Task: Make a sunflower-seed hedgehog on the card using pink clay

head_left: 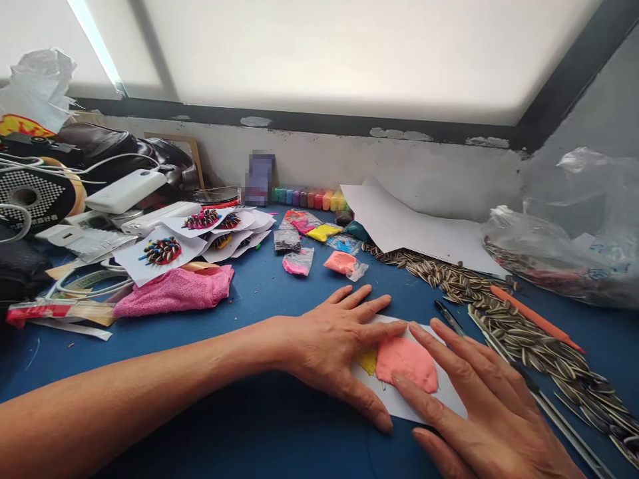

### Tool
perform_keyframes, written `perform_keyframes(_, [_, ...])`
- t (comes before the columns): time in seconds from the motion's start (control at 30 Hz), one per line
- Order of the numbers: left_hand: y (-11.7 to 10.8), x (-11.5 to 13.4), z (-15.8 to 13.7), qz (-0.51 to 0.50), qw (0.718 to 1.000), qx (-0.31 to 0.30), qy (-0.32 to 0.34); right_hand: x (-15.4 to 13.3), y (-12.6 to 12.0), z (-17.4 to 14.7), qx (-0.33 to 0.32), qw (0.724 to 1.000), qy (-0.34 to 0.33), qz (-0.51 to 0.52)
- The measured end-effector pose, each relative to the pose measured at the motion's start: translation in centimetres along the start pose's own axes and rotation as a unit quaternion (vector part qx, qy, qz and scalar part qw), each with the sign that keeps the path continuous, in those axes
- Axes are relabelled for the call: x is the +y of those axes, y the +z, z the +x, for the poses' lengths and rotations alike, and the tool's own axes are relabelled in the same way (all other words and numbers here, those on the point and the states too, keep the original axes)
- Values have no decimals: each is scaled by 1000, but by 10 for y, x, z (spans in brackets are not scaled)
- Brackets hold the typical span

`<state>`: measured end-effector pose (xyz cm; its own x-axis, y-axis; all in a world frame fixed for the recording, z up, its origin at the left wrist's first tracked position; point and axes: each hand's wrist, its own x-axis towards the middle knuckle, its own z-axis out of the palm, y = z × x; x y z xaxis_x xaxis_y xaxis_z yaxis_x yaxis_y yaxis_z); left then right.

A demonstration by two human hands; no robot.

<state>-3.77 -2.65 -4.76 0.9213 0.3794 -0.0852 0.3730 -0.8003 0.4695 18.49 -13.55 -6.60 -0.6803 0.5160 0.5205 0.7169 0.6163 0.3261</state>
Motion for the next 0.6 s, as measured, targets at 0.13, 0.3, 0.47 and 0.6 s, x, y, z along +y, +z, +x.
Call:
perform_keyframes(0.13, [0,0,0,-3,1000,-4,-2,5,-7,1,-32,999,-34,-17])
perform_keyframes(0.3, [0,0,0,4,1000,1,0,9,-5,1,7,1000,-24,15])
perform_keyframes(0.47, [0,-1,0,1,1000,-4,-3,11,-11,0,-48,998,-25,17])
perform_keyframes(0.6, [1,-1,0,3,1000,-2,-3,10,-14,2,-47,998,-24,18])
